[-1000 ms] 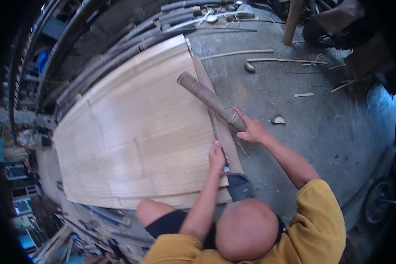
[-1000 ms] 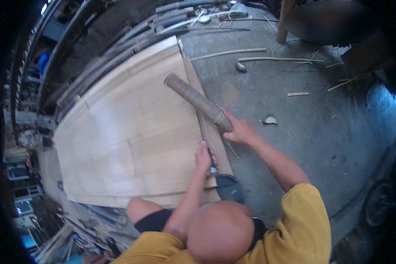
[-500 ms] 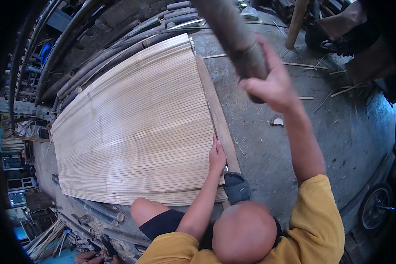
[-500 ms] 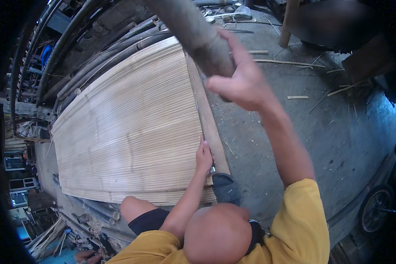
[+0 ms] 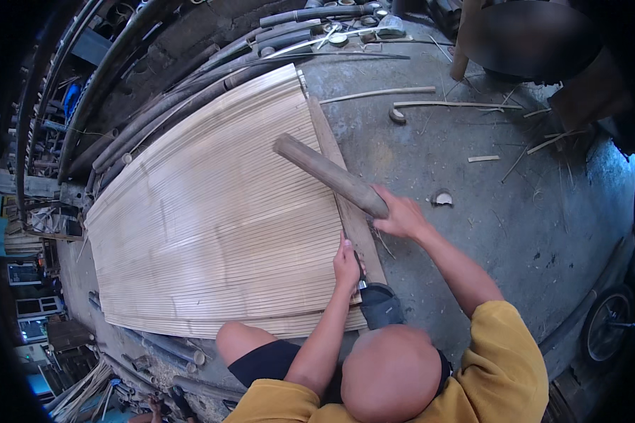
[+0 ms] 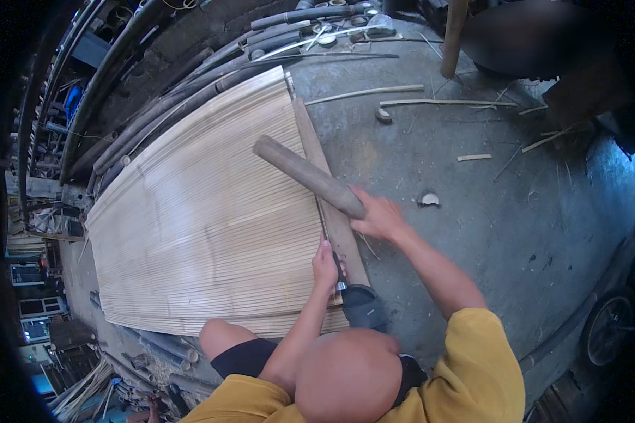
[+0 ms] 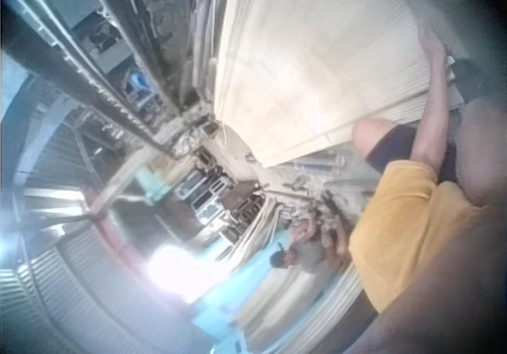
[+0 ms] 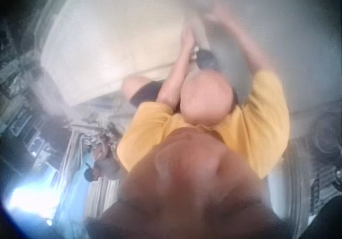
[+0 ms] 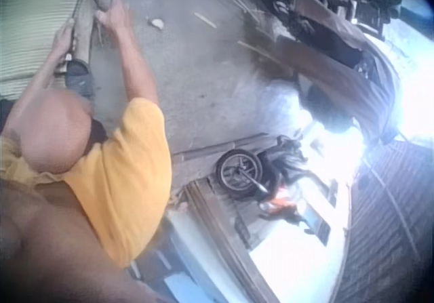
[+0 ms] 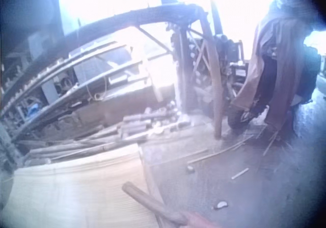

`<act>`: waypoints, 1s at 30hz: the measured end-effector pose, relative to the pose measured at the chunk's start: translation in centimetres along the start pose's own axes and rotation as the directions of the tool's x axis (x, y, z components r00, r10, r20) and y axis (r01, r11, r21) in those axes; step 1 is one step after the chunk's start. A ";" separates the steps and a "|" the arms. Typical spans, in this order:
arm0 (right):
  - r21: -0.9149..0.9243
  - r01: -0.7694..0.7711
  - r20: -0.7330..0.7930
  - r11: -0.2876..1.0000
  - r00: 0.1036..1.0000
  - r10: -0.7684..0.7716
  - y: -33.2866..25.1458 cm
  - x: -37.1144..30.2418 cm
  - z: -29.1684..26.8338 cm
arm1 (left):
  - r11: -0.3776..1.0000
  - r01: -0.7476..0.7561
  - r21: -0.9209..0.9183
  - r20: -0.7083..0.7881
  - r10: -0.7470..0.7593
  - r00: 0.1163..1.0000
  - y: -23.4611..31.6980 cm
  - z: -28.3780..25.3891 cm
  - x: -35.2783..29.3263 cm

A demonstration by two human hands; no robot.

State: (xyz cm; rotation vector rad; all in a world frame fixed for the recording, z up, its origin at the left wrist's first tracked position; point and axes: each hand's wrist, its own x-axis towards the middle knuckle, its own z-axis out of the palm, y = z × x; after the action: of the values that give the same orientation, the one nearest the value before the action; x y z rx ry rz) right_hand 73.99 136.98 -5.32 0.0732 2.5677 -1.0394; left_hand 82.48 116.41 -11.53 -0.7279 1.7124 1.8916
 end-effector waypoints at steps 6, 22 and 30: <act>0.229 0.265 -0.198 0.936 0.955 -0.222 -7.0 -0.3 -3.7 | 0.998 -0.037 -0.051 0.016 0.038 0.999 0.9 1.3 0.1; 0.205 0.847 -0.836 0.490 0.412 -0.363 -8.6 -1.9 -8.6 | 0.995 -0.085 0.043 -0.001 0.085 0.996 -2.1 -0.3 -2.1; 0.166 0.009 0.046 0.986 0.999 -0.017 -3.4 -3.0 -0.1 | 1.000 -0.007 -0.001 -0.007 0.007 1.000 -3.5 -1.7 -2.4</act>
State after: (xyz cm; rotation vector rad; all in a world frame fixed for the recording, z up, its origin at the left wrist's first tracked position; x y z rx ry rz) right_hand 76.17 134.87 -1.95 0.0740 2.4386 -1.2437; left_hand 86.64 115.05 -12.62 -0.7314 1.7203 1.8971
